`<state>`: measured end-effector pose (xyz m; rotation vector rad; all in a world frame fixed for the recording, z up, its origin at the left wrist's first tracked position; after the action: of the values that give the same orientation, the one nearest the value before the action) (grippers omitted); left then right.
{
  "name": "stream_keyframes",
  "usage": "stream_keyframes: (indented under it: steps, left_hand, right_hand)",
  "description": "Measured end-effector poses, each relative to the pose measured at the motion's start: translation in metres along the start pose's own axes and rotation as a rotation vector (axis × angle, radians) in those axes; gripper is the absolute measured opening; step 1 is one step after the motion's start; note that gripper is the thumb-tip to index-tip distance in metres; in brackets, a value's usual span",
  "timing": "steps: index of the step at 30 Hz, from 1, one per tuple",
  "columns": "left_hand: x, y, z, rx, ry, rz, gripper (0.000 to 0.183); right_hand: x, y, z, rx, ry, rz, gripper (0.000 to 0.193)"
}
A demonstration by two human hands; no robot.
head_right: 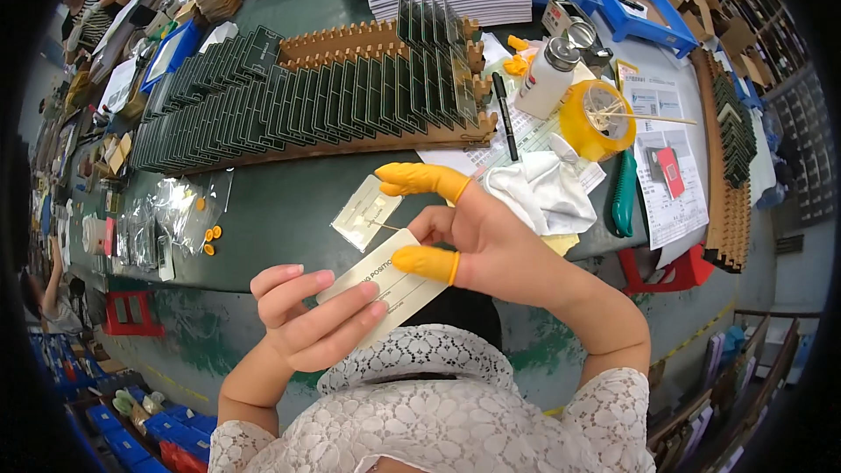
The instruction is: The person wipes a small green circuit board with a white cloth and then places it into a clear plastic bag. They repeat this process with another circuit board, carefully handling each item. Finally, they use a wooden stick to apply a substance to the edge of a circuit board.
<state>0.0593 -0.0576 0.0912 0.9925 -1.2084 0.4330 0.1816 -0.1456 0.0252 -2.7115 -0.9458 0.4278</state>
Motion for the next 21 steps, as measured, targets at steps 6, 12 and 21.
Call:
stream_keyframes:
  steps: [6, 12, 21]
  left_hand:
    - [-0.002, -0.001, -0.024, -0.03, 0.087, 0.012, 0.018]
    - [-0.038, 0.012, -0.104, -0.034, 0.787, 0.065, 0.042]
    - [-0.085, -0.067, -0.057, -1.078, 1.873, 0.022, 0.029]
  right_hand:
    - [0.002, -0.003, -0.01, -0.034, 0.054, 0.053, 0.064]
    - [0.005, 0.014, -0.015, -0.09, 0.125, 0.209, 0.062]
    - [0.006, 0.009, -0.007, -0.217, 0.275, 0.19, 0.06]
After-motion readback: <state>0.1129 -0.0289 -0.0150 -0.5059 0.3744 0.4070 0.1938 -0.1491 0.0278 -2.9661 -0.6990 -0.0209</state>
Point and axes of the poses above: each hand's wrist, its own x-axis towards the middle knuckle, its own y-axis out of the back of the hand, z = x × y, the point moved 10 cm from there along x, towards the middle knuckle, and after that the axes turned 14 degrees about z, right-handed, at the moved point
